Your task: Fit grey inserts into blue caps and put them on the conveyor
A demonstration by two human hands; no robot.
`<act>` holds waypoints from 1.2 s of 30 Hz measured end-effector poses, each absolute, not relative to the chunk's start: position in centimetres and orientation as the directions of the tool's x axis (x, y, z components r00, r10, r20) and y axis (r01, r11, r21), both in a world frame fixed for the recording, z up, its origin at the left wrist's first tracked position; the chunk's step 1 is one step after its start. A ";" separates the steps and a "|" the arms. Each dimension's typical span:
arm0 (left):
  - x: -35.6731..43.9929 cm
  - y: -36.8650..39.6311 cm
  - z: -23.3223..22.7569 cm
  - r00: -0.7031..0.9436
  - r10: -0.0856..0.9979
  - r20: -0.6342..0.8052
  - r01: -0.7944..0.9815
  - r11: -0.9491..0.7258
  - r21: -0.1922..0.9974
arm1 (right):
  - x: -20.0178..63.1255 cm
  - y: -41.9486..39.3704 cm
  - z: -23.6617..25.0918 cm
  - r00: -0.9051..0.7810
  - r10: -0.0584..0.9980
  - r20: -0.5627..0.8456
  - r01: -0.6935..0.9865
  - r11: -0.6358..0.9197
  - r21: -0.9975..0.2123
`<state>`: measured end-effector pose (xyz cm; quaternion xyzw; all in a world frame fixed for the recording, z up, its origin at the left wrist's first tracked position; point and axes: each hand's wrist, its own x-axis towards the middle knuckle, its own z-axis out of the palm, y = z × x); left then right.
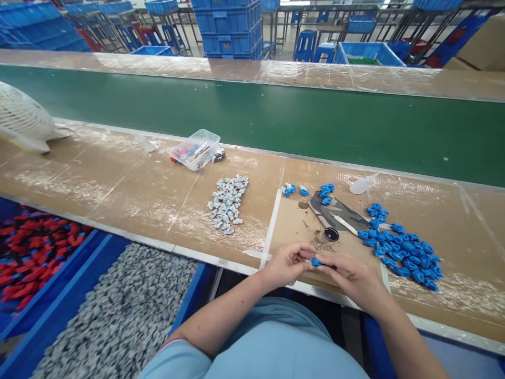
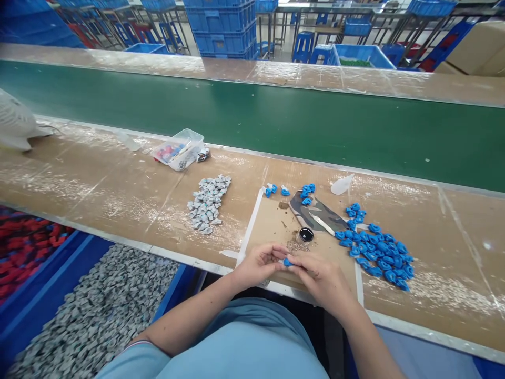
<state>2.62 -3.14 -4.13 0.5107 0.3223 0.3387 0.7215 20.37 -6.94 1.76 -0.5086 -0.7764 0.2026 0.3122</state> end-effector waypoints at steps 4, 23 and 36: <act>2.4 -3.2 -3.8 0.580 0.804 -0.133 -0.146 0.263 0.954 | 20.6 -6.5 2.4 -0.342 0.915 0.213 0.634 0.392 -0.666; 2.8 -3.1 -2.3 0.498 0.821 -0.278 -0.255 0.445 0.858 | 18.9 -8.5 -0.9 0.147 0.988 0.054 0.355 -0.002 -0.935; 2.7 -3.6 -3.5 0.497 0.855 -0.148 -0.190 0.274 0.943 | 18.2 -8.6 -1.2 0.151 0.984 -0.094 0.092 -0.108 -0.990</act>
